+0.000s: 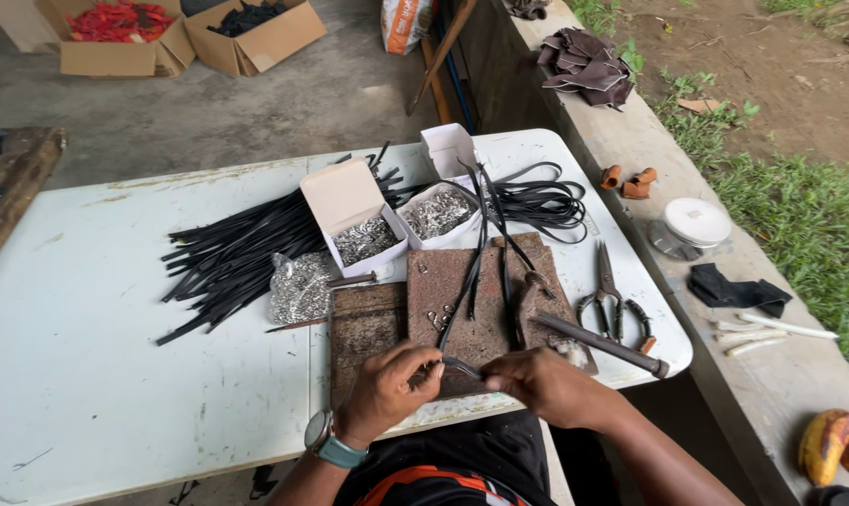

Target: The person assembles cable assemblies by inserting metal eyelets into the ends of black rubber strips, then uses a hammer to secure the eyelets. The person repeats this process for multiple strips, placing finished assemblies on the table.

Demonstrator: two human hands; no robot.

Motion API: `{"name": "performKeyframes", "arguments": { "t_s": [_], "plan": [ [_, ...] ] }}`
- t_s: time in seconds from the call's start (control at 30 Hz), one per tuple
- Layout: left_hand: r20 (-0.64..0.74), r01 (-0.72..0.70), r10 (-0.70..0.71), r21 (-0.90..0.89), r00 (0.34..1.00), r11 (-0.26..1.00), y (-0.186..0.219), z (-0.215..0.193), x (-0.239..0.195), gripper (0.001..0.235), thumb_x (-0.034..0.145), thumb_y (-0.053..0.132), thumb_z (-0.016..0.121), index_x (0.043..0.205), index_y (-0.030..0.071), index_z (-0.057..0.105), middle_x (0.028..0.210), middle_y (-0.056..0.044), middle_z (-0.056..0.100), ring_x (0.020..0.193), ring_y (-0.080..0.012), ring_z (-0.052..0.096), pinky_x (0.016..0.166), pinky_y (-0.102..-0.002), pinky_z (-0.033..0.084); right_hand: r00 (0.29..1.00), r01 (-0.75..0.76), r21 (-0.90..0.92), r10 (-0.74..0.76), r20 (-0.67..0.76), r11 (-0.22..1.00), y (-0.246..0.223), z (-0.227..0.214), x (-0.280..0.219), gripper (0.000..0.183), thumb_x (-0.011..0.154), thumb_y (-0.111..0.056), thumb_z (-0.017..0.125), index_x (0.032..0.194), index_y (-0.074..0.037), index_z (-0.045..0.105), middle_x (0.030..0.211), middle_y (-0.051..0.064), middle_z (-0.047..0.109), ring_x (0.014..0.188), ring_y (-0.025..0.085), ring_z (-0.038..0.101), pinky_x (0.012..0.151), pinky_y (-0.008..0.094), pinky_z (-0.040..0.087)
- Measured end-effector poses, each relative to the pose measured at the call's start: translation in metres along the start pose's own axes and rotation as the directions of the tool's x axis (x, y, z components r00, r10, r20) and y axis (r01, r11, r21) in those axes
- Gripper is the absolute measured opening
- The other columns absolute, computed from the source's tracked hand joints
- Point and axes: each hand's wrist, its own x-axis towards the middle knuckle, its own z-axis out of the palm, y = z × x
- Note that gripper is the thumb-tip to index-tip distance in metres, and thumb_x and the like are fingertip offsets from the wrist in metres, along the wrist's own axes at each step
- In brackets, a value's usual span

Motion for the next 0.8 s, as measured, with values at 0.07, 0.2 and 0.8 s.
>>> {"name": "performKeyframes", "arguments": {
  "t_s": [0.07, 0.2, 0.8],
  "plan": [
    [0.061, 0.120, -0.119, -0.006, 0.991, 0.993, -0.002, -0.001, 0.013, 0.024, 0.090, 0.012, 0.077, 0.111, 0.004, 0.071, 0.093, -0.008, 0.076, 0.067, -0.0148, 0.073, 0.053, -0.024, 0.058, 0.995, -0.061, -0.022, 0.059, -0.075, 0.998, 0.006, -0.012, 0.005, 0.042, 0.101, -0.032, 0.061, 0.088, 0.006, 0.072, 0.113, 0.017, 0.077, 0.084, 0.022, 0.075, 0.073, 0.036, 0.063],
    [0.020, 0.112, -0.114, 0.057, 0.993, 0.992, -0.011, -0.007, 0.025, 0.053, 0.084, 0.023, 0.082, 0.127, -0.002, 0.064, 0.103, -0.014, 0.074, 0.083, -0.0236, 0.074, 0.061, -0.029, 0.061, 0.641, -0.675, 0.084, 0.639, -0.426, 0.733, 0.044, -0.093, 0.017, 0.026, 0.110, -0.025, 0.058, 0.126, -0.011, 0.073, 0.089, 0.030, 0.076, 0.074, 0.046, 0.065, 0.067, 0.047, 0.053],
    [-0.151, 0.567, -0.548, 0.155, 0.823, 0.809, -0.047, -0.037, -0.022, 0.033, 0.088, 0.023, 0.076, 0.112, 0.002, 0.072, 0.102, -0.015, 0.077, 0.087, -0.0306, 0.076, 0.071, -0.040, 0.061, 0.849, -0.501, -0.678, 0.155, -0.505, 0.538, 0.230, -0.136, 0.175, 0.039, 0.096, -0.046, 0.063, 0.128, -0.026, 0.072, 0.136, 0.011, 0.056, 0.127, 0.034, 0.045, 0.107, 0.055, 0.030]
  ]
}}
